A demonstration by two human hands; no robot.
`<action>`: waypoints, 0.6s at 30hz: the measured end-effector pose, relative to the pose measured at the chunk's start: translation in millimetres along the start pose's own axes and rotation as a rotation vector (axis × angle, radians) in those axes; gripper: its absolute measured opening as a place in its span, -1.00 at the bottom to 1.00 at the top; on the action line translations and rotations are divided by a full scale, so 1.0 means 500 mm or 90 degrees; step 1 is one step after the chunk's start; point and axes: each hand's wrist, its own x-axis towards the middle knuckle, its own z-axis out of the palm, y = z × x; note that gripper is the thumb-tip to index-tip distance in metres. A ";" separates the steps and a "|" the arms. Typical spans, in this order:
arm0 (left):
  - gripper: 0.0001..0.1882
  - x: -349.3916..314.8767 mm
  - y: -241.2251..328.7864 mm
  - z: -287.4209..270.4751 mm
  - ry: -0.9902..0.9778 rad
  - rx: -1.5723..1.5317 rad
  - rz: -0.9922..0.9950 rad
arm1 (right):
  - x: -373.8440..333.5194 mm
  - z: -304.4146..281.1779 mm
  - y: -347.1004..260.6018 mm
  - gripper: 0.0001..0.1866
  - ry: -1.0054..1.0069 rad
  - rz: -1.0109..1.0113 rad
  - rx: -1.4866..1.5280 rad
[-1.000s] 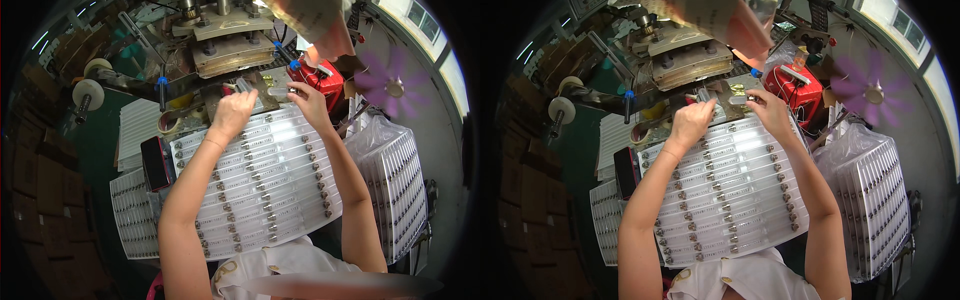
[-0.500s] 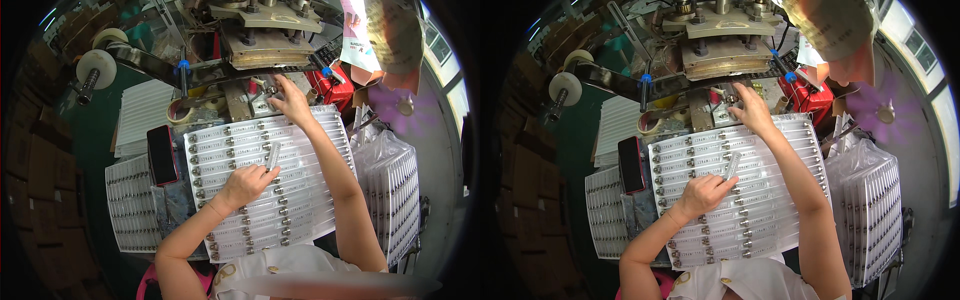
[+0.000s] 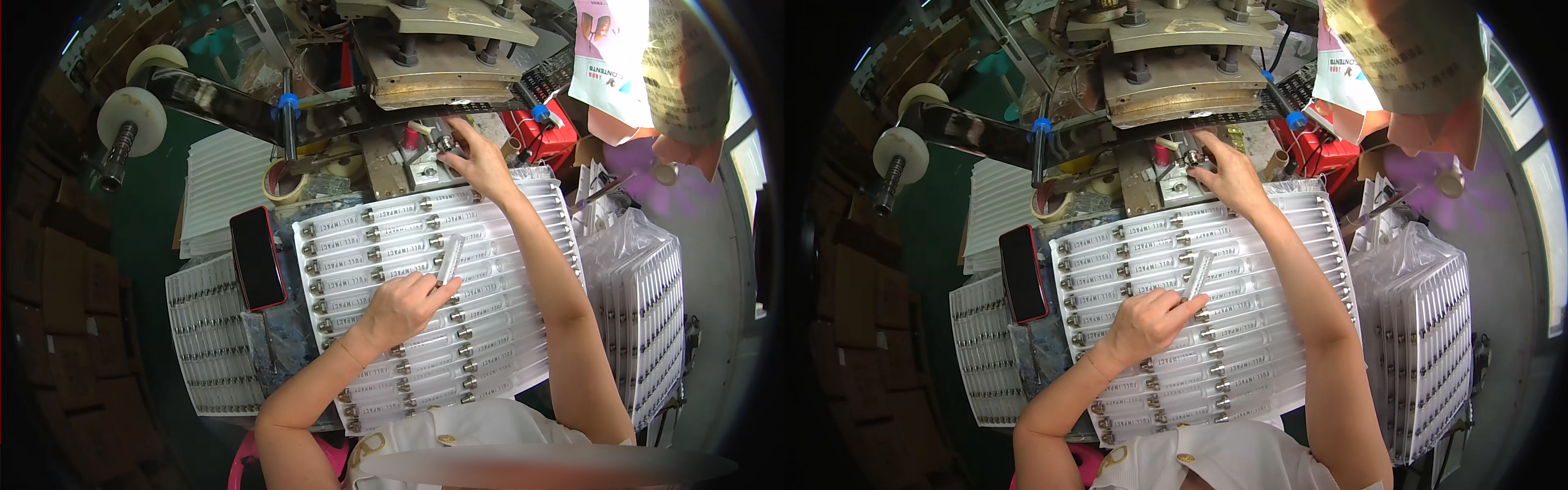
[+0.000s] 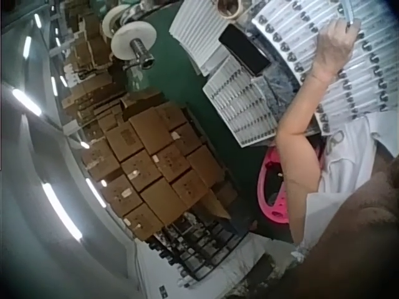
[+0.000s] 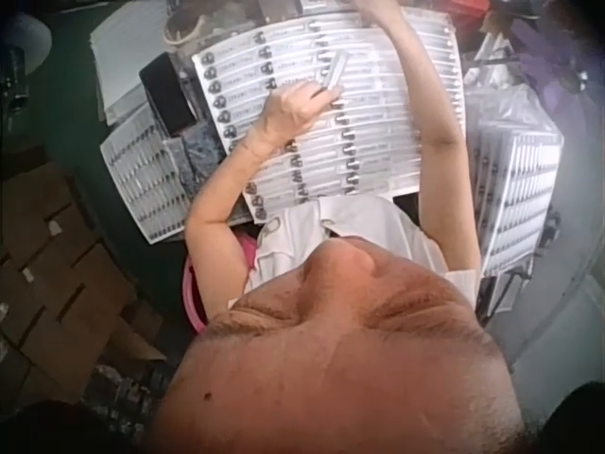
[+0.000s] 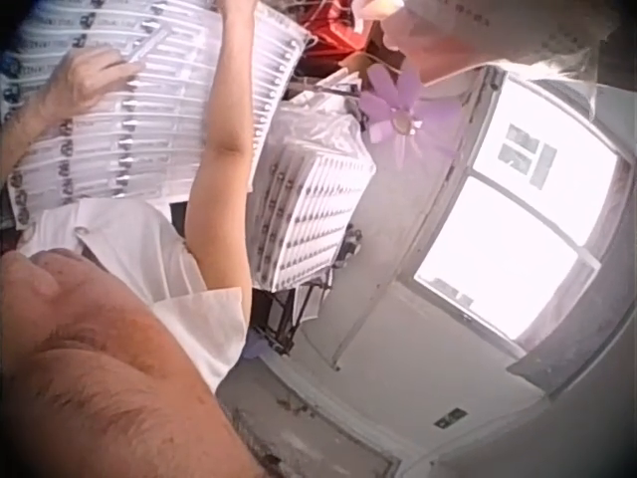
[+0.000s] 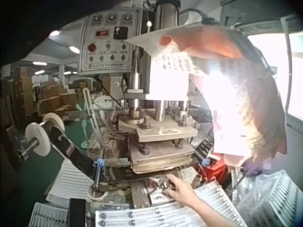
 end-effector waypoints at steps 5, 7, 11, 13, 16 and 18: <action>-0.57 0.001 0.001 0.000 -0.021 0.006 -0.007 | 0.007 -0.007 0.006 -0.40 -0.032 -0.070 -0.050; -0.57 0.004 0.001 -0.001 -0.021 0.008 -0.006 | 0.010 -0.009 0.005 -0.40 -0.035 -0.072 -0.047; -0.57 0.002 0.001 -0.002 -0.026 0.009 -0.010 | 0.009 -0.009 -0.001 -0.40 -0.041 -0.062 -0.049; -0.58 0.002 0.001 -0.001 -0.024 0.007 -0.008 | 0.008 -0.008 0.000 -0.40 -0.043 -0.053 -0.050; -0.58 0.001 0.001 0.002 -0.018 0.004 -0.008 | 0.007 -0.007 0.004 -0.39 -0.038 -0.056 -0.051; -0.58 0.002 0.002 -0.001 -0.019 0.004 -0.009 | 0.008 -0.007 0.003 -0.39 -0.042 -0.044 -0.032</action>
